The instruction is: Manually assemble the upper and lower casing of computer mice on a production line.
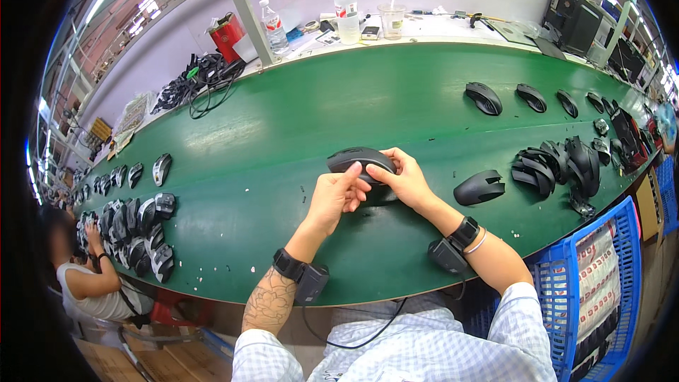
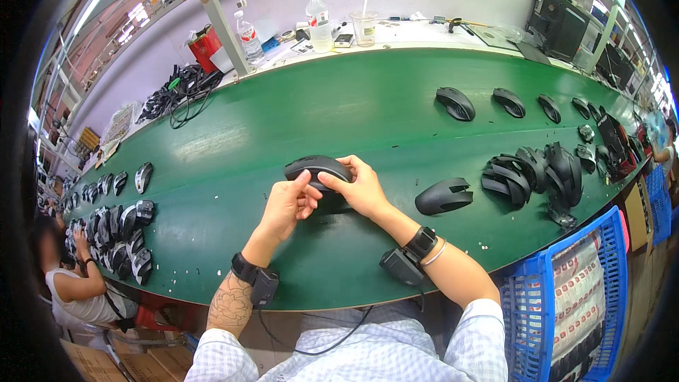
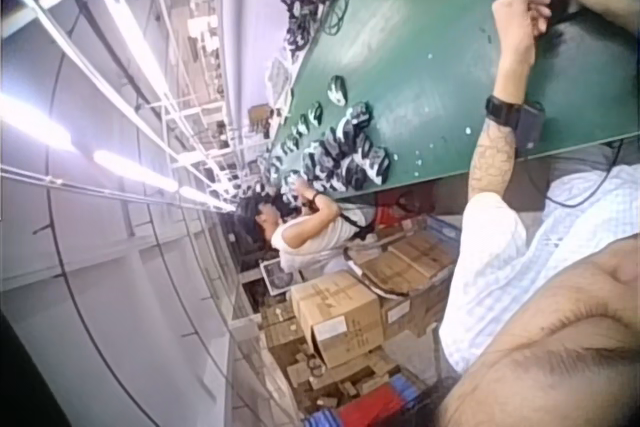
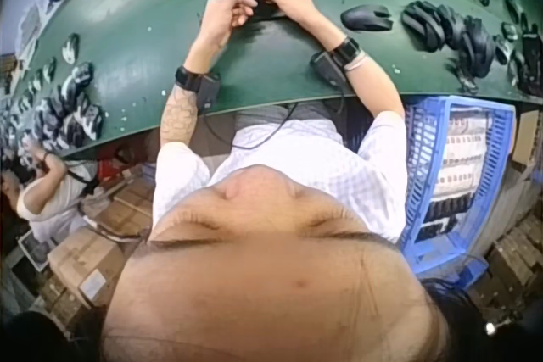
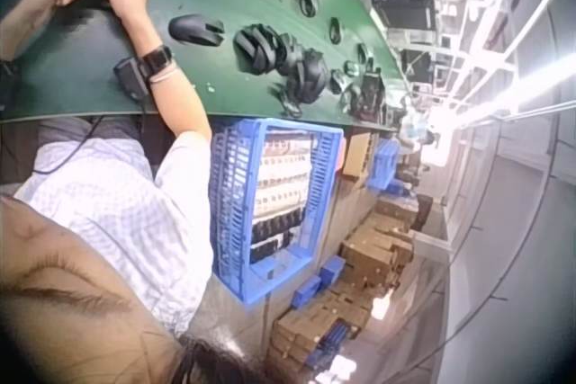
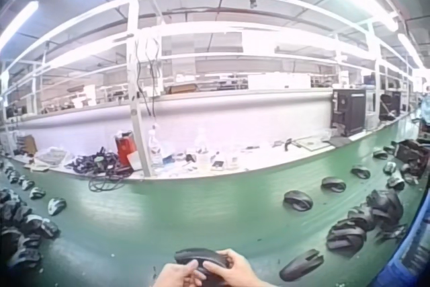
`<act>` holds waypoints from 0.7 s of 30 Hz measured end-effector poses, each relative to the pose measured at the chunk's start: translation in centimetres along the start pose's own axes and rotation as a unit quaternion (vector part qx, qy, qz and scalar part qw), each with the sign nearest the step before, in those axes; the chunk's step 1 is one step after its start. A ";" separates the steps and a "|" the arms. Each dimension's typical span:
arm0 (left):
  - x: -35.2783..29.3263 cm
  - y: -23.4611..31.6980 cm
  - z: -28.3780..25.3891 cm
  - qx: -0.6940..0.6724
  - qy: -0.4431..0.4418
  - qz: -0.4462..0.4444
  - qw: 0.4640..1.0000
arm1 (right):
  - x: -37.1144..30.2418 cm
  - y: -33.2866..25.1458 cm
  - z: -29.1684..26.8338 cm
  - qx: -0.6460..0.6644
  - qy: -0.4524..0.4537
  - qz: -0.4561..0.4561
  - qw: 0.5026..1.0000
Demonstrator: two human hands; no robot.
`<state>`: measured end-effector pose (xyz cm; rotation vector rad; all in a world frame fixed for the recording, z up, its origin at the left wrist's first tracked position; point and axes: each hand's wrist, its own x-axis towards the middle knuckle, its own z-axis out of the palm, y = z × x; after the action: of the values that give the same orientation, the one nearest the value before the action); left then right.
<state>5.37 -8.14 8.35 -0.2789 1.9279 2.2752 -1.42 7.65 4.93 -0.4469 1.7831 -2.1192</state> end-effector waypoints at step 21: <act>0.0 -2.7 1.7 -0.057 0.019 0.032 0.998 | 0.0 -0.1 -0.4 -0.020 0.036 -0.029 0.999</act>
<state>5.94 -5.98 6.00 -0.2800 1.8546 2.4424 -1.62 8.05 4.99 -0.4427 1.8767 -2.1686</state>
